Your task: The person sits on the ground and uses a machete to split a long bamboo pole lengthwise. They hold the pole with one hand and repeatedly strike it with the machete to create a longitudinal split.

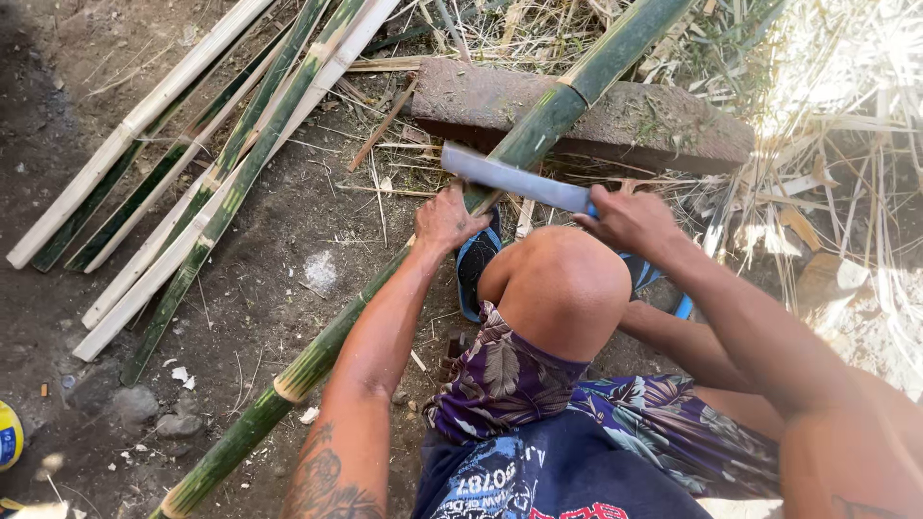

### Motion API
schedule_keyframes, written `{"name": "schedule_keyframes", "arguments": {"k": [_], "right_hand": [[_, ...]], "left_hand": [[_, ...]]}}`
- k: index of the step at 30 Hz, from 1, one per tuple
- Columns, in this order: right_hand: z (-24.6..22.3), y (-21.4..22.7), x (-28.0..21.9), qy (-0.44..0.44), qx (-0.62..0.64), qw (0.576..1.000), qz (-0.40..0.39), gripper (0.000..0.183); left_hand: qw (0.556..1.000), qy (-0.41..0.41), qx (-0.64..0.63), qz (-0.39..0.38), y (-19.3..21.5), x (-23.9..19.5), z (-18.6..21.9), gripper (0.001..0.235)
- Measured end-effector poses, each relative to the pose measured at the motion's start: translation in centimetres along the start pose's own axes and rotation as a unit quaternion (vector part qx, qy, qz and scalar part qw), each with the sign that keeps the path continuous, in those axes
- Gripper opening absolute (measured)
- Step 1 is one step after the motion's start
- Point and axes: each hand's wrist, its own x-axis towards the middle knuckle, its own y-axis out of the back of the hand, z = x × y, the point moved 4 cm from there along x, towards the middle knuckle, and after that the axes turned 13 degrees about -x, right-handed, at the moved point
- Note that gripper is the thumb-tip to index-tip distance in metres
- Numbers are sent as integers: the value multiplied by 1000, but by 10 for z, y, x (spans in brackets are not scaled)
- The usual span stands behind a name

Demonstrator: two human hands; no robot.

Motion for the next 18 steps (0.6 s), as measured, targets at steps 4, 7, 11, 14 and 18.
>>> {"name": "schedule_keyframes", "arguments": {"k": [4,7,11,14,18], "right_hand": [[91,57,-5,-204,117,946,225,55],[100,64,-1,-282,184,934,121,63],[36,36,-3,-158,116,978,70,62],[8,18,6,-39,25,998,40,58],[59,30,13,-250,129,952,117,54]], "left_hand": [[998,-10,36,52,-10,-11,0,85],[998,-1,37,47,-5,-11,-2,86],[1000,15,9,11,0,-4,-1,88],[1000,24,8,0,10,2,-6,96],[1000,14,4,16,5,0,-14,98]]}}
